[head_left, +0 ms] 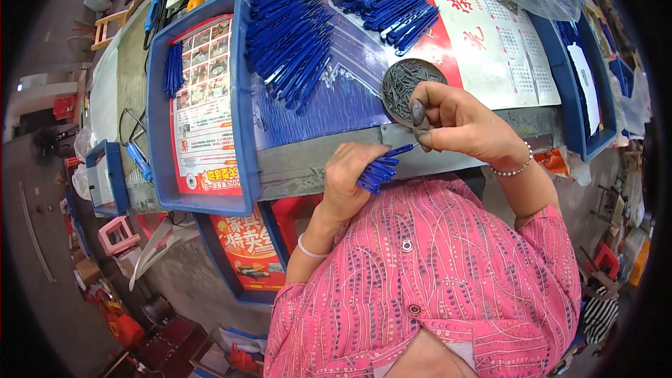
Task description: Manual assembly of blue plastic pens by attaching components like clips and caps.
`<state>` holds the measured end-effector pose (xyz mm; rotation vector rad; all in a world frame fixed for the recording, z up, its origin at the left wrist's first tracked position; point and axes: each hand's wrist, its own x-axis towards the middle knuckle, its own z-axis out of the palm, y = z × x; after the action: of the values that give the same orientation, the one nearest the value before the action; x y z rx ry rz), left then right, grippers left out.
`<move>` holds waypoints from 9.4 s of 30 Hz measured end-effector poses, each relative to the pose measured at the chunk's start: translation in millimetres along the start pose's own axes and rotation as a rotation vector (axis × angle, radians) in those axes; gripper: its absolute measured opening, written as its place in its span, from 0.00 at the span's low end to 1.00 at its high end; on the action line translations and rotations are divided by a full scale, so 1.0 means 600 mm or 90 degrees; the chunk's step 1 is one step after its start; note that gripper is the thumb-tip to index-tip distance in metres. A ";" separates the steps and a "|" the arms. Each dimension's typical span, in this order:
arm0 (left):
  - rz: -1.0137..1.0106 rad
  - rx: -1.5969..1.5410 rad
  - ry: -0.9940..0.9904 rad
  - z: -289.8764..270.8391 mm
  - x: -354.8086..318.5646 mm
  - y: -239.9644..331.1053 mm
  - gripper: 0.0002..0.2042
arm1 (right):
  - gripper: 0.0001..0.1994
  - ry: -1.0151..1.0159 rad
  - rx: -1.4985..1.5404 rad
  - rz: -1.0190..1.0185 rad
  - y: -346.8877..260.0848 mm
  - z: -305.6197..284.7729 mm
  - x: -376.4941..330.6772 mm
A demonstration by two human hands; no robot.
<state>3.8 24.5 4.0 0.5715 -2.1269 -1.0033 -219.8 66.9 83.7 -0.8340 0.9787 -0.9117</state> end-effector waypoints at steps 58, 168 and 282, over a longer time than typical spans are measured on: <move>-0.036 -0.066 -0.112 0.008 0.007 0.006 0.16 | 0.10 0.037 -0.081 0.040 0.039 -0.012 -0.024; -0.318 -0.347 -0.052 0.036 -0.006 0.009 0.08 | 0.05 0.194 0.104 -0.167 0.055 -0.003 -0.007; -0.358 -0.436 0.051 0.045 0.014 -0.007 0.13 | 0.09 0.375 -0.279 -0.221 0.089 -0.093 0.040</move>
<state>-21.8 29.6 -8.0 0.8449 -1.4203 -1.8685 -251.7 56.4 10.3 -1.1584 1.6160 -1.3046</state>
